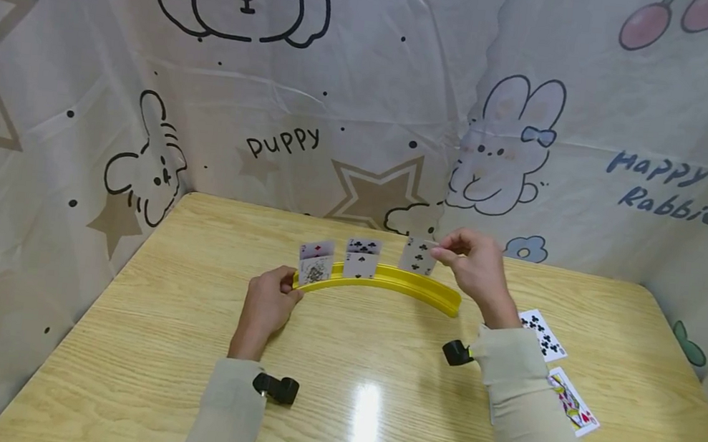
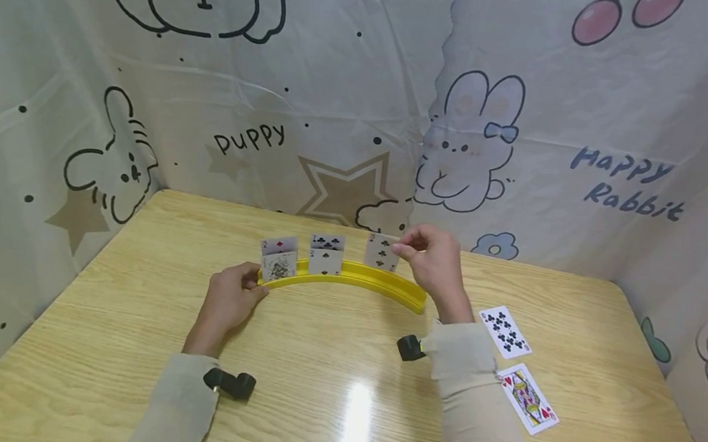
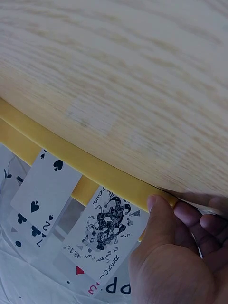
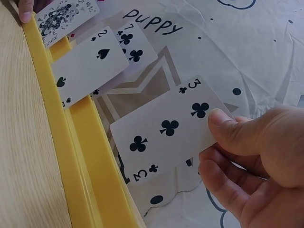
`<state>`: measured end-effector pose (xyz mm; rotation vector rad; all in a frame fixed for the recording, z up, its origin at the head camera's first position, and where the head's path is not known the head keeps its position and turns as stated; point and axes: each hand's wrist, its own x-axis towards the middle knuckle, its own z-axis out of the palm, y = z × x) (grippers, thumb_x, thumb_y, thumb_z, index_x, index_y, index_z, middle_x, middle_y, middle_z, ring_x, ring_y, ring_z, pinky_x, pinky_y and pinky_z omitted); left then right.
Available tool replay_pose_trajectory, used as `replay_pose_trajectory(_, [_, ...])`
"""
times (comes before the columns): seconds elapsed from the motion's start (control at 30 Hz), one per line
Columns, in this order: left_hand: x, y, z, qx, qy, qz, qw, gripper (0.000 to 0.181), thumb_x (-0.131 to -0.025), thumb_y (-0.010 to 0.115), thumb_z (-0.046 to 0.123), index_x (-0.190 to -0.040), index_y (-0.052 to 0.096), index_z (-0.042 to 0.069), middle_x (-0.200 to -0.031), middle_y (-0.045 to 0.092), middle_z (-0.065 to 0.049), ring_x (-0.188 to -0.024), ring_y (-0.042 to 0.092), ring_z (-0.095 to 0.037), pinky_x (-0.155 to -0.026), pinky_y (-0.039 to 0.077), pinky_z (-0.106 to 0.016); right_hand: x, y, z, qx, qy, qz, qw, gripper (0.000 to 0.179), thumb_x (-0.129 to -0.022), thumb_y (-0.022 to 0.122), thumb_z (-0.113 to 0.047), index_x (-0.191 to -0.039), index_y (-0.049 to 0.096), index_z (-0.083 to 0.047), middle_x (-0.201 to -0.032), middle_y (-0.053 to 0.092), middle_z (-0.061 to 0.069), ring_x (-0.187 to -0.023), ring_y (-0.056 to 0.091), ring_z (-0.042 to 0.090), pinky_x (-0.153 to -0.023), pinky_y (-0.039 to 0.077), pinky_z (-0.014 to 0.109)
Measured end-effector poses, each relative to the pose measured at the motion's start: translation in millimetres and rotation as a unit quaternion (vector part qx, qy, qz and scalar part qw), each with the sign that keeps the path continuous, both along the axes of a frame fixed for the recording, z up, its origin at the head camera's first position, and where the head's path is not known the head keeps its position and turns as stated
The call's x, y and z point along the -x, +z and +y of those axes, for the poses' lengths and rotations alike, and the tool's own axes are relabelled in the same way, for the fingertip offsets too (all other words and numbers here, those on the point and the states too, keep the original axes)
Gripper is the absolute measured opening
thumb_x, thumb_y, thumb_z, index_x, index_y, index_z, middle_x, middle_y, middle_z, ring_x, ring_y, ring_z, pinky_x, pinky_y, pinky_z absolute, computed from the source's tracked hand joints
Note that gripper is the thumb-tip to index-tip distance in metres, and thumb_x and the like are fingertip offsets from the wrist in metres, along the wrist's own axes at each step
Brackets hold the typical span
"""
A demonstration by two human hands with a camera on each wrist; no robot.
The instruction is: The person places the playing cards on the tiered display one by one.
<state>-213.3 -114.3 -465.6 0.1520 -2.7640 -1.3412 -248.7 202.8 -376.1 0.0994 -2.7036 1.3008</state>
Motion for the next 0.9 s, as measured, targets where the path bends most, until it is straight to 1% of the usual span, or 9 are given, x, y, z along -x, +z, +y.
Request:
replay_pose_trajectory(0.33, [-0.5,0.4,0.3,-0.003,-0.002,-0.006,1.0,0.033,-0.089,0.074,0.004,-0.122,0.069,0.003,-0.103,0.069,-0.011,-0.088,0.061,-0.021,-0.076,0.051,-0.036,2.3,-4.5,-4.5,0.002,0.011,-0.005,0.9999,0.011,-0.092,0.074,-0.013,-0.094,0.068,-0.004,-0.095,0.067,0.01,-0.087,0.057,0.027,-0.074,0.043,0.038])
replay_pose_trajectory(0.9, [0.5,0.2,-0.5,0.002,-0.003,0.001,1.0,0.034,-0.089,0.075,0.004,-0.122,0.069,0.002,-0.102,0.069,-0.01,-0.088,0.062,-0.021,-0.077,0.052,-0.037,3.9,-6.8,-8.3,-0.006,0.017,-0.01,0.9998,0.009,-0.092,0.074,-0.011,-0.093,0.067,-0.004,-0.096,0.067,0.01,-0.089,0.057,0.028,-0.076,0.044,0.039])
